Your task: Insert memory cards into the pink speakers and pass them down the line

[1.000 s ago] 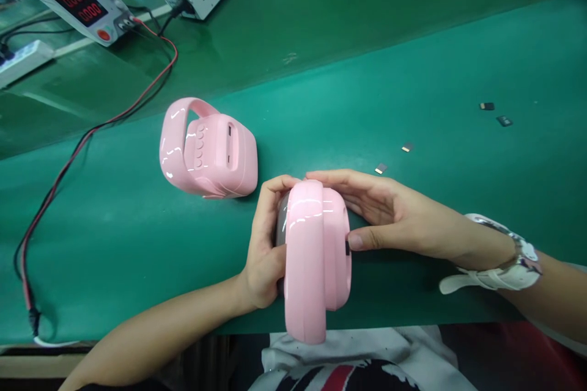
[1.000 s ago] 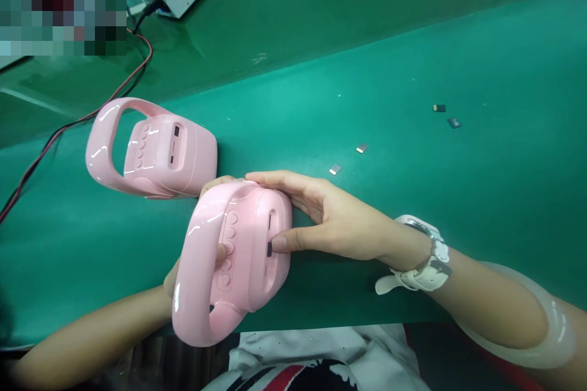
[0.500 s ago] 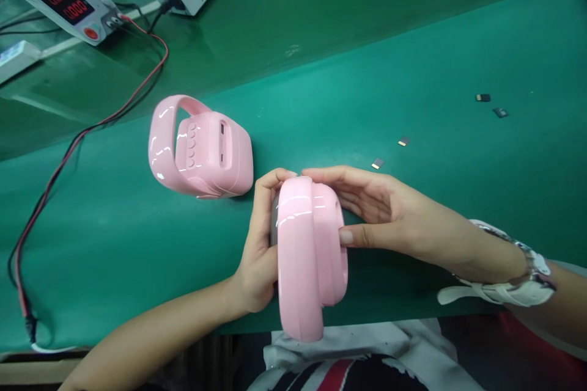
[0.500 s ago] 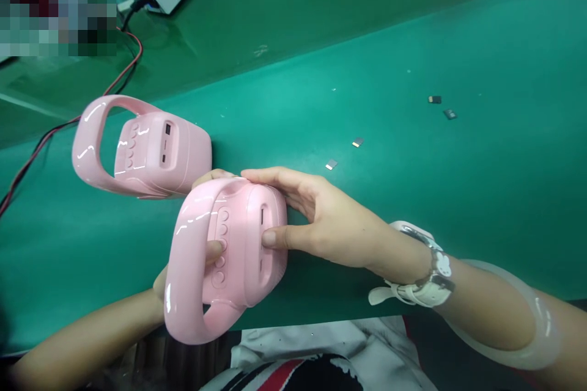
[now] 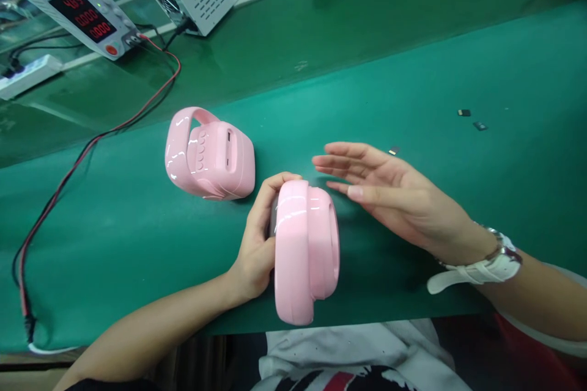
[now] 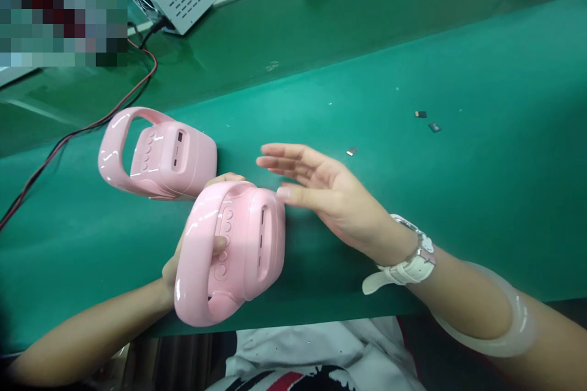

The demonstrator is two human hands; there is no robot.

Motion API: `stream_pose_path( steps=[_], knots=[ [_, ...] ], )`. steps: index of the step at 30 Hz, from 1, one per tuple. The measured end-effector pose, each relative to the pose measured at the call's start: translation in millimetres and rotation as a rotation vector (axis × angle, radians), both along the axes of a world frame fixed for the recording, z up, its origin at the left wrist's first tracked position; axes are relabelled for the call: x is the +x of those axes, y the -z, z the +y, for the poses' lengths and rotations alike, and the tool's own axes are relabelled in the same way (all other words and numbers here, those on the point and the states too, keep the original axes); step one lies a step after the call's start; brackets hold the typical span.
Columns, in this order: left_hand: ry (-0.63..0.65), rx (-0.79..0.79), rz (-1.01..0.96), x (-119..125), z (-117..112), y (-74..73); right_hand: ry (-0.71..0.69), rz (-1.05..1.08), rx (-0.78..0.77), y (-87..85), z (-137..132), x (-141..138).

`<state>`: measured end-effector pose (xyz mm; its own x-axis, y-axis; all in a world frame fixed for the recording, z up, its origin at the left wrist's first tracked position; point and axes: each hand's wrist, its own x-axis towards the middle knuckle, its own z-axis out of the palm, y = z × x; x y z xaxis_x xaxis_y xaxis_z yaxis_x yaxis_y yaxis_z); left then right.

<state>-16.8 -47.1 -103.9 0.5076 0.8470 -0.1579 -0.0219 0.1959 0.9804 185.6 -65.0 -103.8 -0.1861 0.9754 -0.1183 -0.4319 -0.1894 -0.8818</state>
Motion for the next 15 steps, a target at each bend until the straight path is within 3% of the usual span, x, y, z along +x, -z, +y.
stream_pose_path(
  steps=[2, 4, 11, 15],
  knots=[
    [-0.026, -0.012, 0.002, 0.6, 0.0, 0.9, 0.152, 0.03, -0.028, 0.3, 0.2, -0.1],
    [-0.029, -0.012, -0.007, 0.2, -0.4, 2.9, 0.221, 0.023, -0.043, 1.8, -0.6, -0.9],
    [-0.024, 0.056, -0.016, -5.6, -4.8, 14.0, 0.171, -0.031, -0.086, 5.0, -4.7, -4.9],
    [-0.016, 0.054, -0.019, -5.7, -6.6, 15.9, 0.153, 0.266, -0.127, 1.9, -0.8, -2.8]
  ],
)
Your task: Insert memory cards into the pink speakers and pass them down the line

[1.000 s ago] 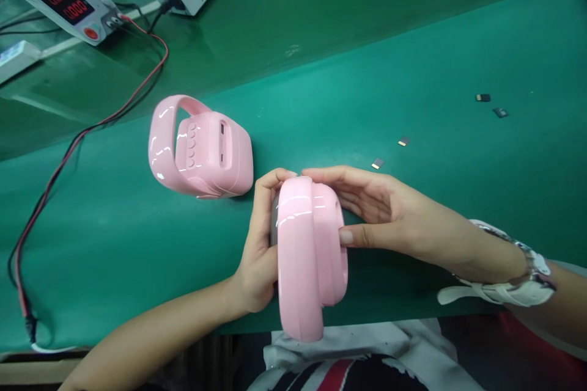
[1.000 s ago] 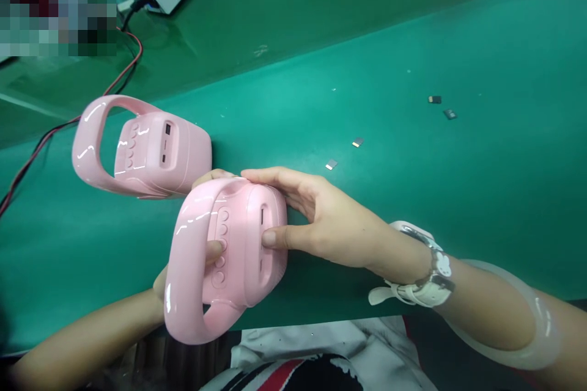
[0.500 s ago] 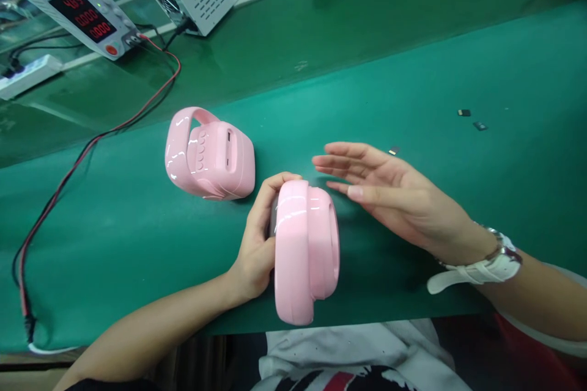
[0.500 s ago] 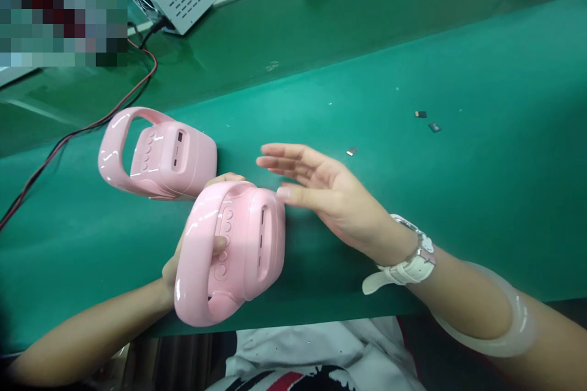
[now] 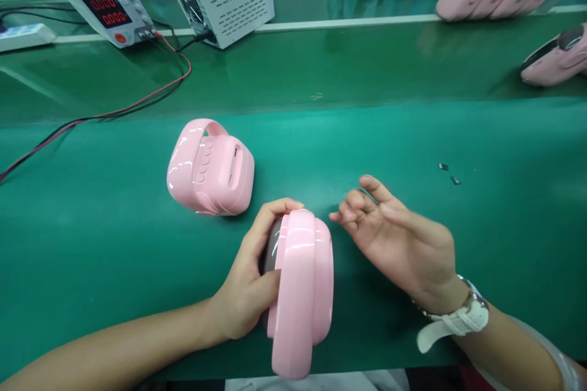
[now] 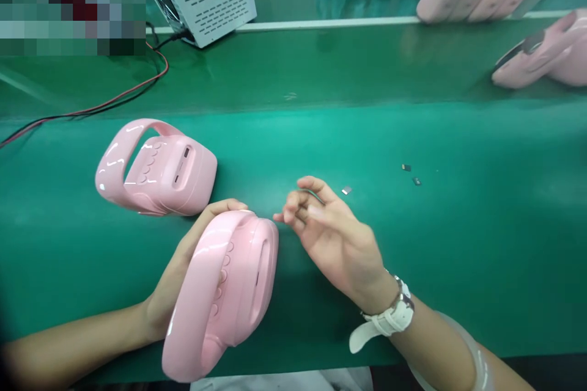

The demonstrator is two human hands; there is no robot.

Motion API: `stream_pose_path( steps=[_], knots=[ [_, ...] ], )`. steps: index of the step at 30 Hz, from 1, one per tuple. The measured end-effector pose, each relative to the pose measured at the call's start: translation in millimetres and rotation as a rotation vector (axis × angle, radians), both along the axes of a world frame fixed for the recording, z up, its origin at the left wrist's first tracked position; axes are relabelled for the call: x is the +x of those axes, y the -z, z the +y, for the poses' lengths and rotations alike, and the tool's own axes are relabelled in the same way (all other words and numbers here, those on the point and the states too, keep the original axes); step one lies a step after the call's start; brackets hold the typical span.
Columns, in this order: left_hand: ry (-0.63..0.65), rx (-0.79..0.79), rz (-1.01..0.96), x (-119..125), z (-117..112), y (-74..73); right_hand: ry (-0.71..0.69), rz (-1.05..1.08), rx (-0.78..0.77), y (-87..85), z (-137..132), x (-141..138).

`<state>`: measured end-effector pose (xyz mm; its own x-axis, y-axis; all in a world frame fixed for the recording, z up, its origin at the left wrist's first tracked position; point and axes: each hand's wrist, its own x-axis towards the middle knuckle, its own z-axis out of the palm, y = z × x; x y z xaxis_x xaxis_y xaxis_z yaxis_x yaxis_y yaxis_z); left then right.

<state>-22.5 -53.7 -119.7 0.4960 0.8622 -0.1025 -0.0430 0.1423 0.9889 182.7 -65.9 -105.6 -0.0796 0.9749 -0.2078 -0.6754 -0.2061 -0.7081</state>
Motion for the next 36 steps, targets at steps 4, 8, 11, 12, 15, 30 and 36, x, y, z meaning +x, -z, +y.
stream_pose_path(
  steps=[4, 8, 11, 12, 15, 30, 36],
  knots=[
    [0.013, -0.014, 0.03, 0.3, 0.4, -2.0, -0.017, 0.189, -0.025, -4.4, 5.1, 4.7],
    [0.02, 0.016, 0.056, -1.3, 0.7, -3.7, -0.03, 0.251, -0.022, -6.0, 6.0, 5.4],
    [0.026, 0.042, 0.064, -2.1, 0.5, -4.0, -0.048, 0.282, -0.007, -6.0, 5.6, 4.6],
    [0.03, 0.045, 0.063, -2.1, 0.6, -4.0, -0.048, 0.287, -0.007, -6.1, 5.7, 4.4],
    [0.027, 0.043, 0.059, -1.7, 1.5, -3.6, -0.036, 0.267, -0.021, -6.3, 6.5, 4.0],
    [0.024, 0.049, 0.056, 0.5, 3.9, -5.7, -0.079, 0.264, 0.03, -4.9, 6.8, 5.1],
    [0.04, -0.005, 0.006, 0.5, 2.1, -7.7, -0.018, -0.185, 0.102, -1.9, 0.2, 3.6]
  ],
)
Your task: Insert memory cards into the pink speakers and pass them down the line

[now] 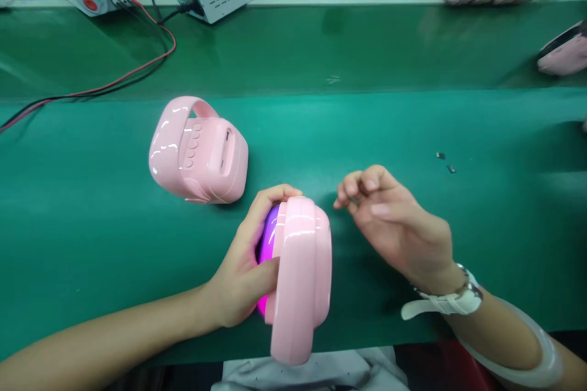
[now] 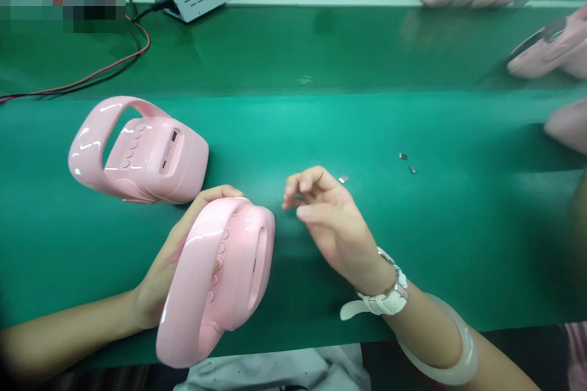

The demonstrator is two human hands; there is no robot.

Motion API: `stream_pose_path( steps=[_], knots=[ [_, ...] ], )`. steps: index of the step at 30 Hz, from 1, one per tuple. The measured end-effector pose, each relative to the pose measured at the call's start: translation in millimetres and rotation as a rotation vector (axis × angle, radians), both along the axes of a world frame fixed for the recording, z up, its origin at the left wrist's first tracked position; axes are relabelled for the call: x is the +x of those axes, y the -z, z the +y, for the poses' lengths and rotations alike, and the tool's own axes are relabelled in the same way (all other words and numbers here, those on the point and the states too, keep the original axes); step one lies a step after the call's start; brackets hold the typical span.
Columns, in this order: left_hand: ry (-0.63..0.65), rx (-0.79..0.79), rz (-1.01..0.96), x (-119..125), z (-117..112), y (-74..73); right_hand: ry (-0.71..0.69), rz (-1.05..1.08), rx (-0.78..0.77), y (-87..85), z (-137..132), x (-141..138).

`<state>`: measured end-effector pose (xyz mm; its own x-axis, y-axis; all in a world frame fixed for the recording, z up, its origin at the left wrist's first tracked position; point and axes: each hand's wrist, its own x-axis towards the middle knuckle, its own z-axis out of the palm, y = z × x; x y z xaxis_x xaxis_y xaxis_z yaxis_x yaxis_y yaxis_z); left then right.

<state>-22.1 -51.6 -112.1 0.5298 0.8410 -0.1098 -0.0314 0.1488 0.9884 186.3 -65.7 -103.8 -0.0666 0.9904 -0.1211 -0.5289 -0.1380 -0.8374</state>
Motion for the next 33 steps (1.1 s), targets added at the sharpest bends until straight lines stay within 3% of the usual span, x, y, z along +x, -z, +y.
stream_pose_path(
  steps=[3, 5, 7, 26, 33],
  knots=[
    [0.003, -0.02, -0.049, 1.9, -2.3, 0.6, -0.163, -0.234, 0.06, 1.8, -3.5, -2.3],
    [0.0, -0.031, -0.094, 3.3, -3.4, 2.0, -0.31, -0.227, 0.025, 2.4, -4.6, -4.0],
    [-0.001, -0.033, -0.116, 4.3, -3.6, 3.6, -0.367, -0.201, 0.005, 2.7, -4.9, -5.3],
    [-0.013, -0.084, -0.094, 8.7, 1.1, -4.4, -0.355, -0.193, 0.083, 6.2, -5.0, -6.1],
    [0.016, -0.007, -0.088, 7.8, 3.4, -2.4, -0.354, -0.219, 0.093, 5.0, -5.1, -5.5]
  ],
)
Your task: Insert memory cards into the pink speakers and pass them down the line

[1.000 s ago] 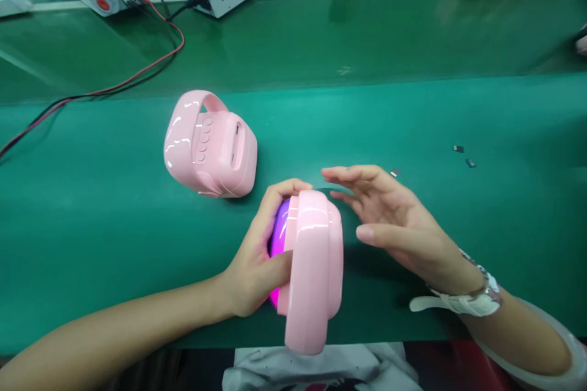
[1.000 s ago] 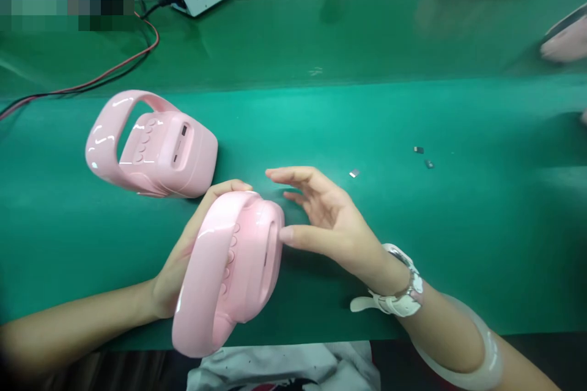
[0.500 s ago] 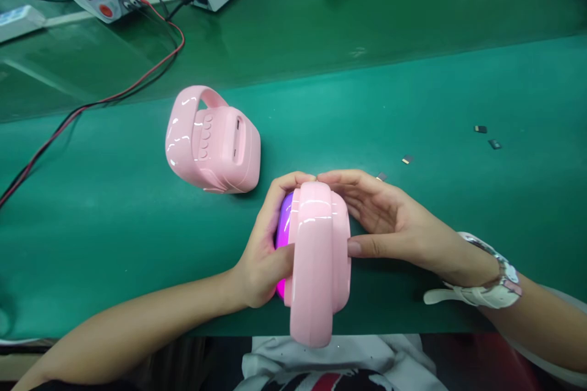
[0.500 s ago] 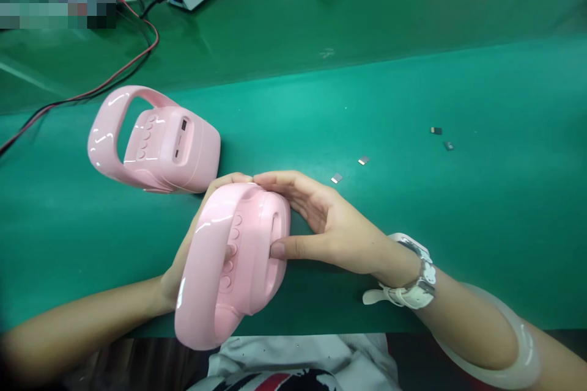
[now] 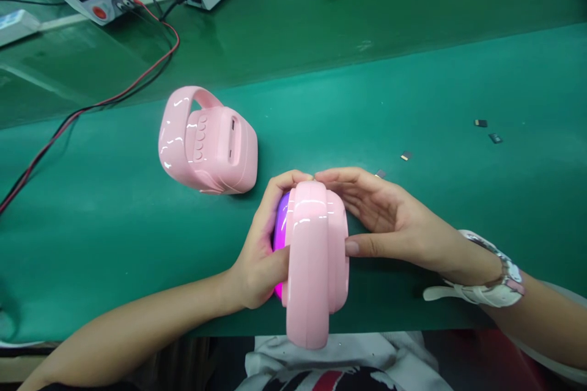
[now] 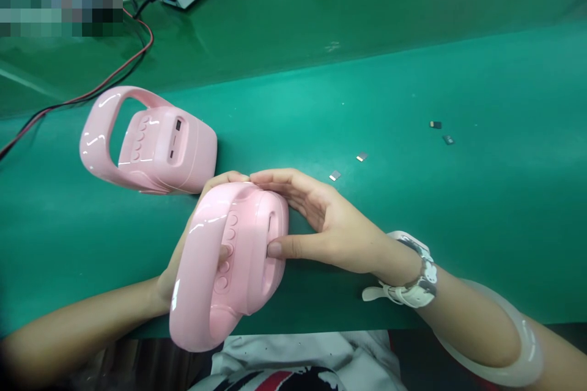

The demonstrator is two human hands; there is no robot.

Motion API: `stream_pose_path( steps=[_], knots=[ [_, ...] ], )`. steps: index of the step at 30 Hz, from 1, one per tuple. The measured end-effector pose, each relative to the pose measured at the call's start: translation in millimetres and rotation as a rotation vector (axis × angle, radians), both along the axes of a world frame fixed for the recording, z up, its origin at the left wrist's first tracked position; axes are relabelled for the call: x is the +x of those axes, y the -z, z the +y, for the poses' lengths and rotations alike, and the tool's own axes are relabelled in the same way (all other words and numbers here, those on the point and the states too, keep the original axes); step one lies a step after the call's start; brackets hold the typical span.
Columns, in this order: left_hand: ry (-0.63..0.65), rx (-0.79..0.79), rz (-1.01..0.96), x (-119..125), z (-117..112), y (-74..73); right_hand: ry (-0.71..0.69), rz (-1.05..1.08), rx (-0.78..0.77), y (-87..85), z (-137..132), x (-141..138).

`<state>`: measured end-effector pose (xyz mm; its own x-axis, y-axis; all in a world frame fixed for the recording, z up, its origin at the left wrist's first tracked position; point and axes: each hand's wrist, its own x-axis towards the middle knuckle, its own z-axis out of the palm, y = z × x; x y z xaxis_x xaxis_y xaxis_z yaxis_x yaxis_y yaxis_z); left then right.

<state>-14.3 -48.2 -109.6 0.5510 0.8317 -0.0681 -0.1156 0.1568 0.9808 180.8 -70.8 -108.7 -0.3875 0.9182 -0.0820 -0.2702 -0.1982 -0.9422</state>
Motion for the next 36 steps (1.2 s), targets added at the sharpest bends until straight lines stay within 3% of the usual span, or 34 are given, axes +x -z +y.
stream_pose_path(
  steps=[17, 36],
  knots=[
    [-0.031, 0.033, 0.02, -2.3, -1.3, -0.5, 0.035, 0.066, -0.063, 5.4, -3.9, -4.8],
    [-0.02, 0.016, 0.027, -0.6, -2.2, -4.9, 0.057, 0.049, -0.048, 0.1, -4.8, -5.6]
  ],
)
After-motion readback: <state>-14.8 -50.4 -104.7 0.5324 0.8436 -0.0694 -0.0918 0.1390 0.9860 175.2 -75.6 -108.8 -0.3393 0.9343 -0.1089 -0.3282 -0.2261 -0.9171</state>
